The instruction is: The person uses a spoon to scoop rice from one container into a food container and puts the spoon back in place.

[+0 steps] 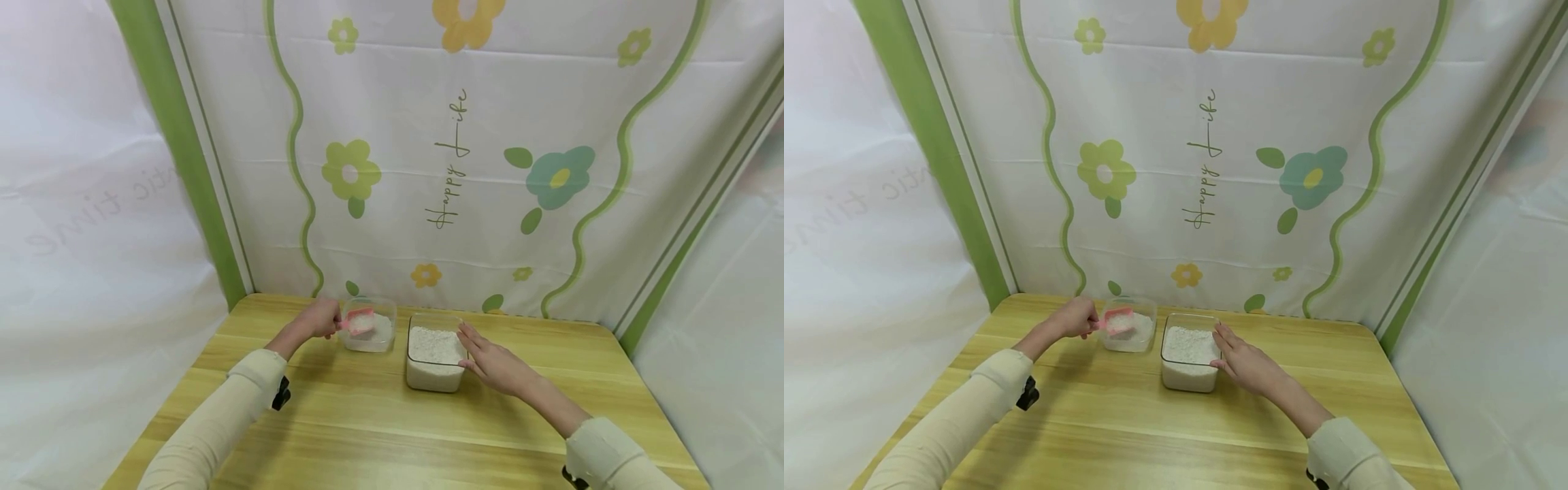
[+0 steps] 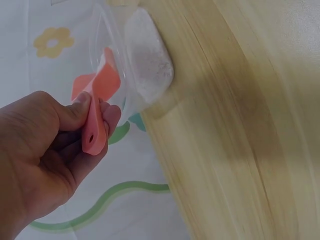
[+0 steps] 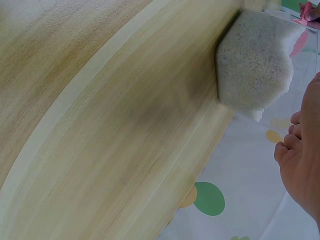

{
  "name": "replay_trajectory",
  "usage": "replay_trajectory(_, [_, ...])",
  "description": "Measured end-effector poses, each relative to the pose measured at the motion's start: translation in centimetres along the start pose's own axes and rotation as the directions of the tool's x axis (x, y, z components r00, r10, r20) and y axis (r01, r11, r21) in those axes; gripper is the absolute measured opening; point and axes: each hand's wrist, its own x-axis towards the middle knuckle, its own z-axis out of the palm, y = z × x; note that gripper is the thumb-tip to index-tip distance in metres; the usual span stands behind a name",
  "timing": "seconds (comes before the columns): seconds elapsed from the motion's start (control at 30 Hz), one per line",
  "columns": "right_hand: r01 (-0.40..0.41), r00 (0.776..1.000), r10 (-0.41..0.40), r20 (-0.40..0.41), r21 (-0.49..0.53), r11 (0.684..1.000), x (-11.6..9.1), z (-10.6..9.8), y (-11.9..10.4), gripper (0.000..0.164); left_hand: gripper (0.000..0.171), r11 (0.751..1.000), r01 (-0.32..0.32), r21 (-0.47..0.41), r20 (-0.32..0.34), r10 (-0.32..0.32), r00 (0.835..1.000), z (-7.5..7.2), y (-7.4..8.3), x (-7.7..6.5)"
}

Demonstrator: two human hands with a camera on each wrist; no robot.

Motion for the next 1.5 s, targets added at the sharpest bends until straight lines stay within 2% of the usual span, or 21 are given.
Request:
replay_trajectory(0.1, [0.001,1.0,-0.001,-0.002,-0.005,1.0,0.0,0.1,0.0,0.069,0.034,0.999,-0.001,0.046,-0.014,0.002,1.0,0.1,0.1,0.0])
replay_trajectory(0.23, [0.002,1.0,-0.002,-0.007,-0.004,1.0,0.0,0.1,0.1,0.068,0.027,0.992,-0.022,0.126,-0.058,0.029,0.998,0.2,0.2,0.0])
replay_trajectory(0.33, [0.0,1.0,0.0,-0.005,-0.004,1.0,0.0,0.2,0.1,0.069,0.029,0.984,-0.038,0.174,-0.086,0.054,0.995,0.1,0.2,-0.1])
replay_trajectory(0.53, [0.0,1.0,0.0,-0.002,-0.005,1.0,0.0,0.2,0.1,0.069,0.04,0.98,-0.043,0.192,-0.105,0.065,0.992,0.2,0.1,-0.3])
replay_trajectory(0.73, [0.007,1.0,-0.007,-0.008,-0.011,1.0,0.1,0.1,0.0,0.069,0.04,0.968,-0.059,0.244,-0.139,0.095,0.986,0.6,-0.3,-0.1])
replay_trajectory(0.9, [0.008,1.0,-0.008,-0.013,-0.018,1.0,0.1,0.2,0.1,0.068,0.034,0.939,-0.084,0.333,-0.178,0.15,0.972,0.8,-0.4,0.0])
replay_trajectory(1.1, [0.0,1.0,-0.001,-0.01,-0.012,1.0,0.0,0.1,0.0,0.068,0.016,0.919,-0.084,0.386,-0.195,0.17,0.966,0.9,-0.3,-0.1])
replay_trajectory(1.17, [0.0,1.0,0.0,-0.008,-0.013,1.0,0.0,0.0,-0.1,0.068,0.012,0.902,-0.09,0.421,-0.202,0.19,0.961,0.9,-0.3,-0.2])
replay_trajectory(1.27, [0.001,1.0,-0.001,-0.007,-0.014,1.0,0.0,0.0,-0.1,0.068,0.013,0.862,-0.109,0.496,-0.211,0.242,0.947,0.9,-0.3,-0.4])
replay_trajectory(1.37, [0.003,1.0,-0.003,-0.008,-0.015,1.0,0.0,0.0,-0.1,0.068,0.015,0.809,-0.122,0.574,-0.223,0.298,0.928,1.0,-0.2,-0.6])
replay_trajectory(1.5, [0.005,1.0,-0.005,-0.01,-0.017,1.0,0.0,0.1,0.1,0.068,0.012,0.733,-0.127,0.668,-0.24,0.374,0.896,1.2,-0.1,-0.7])
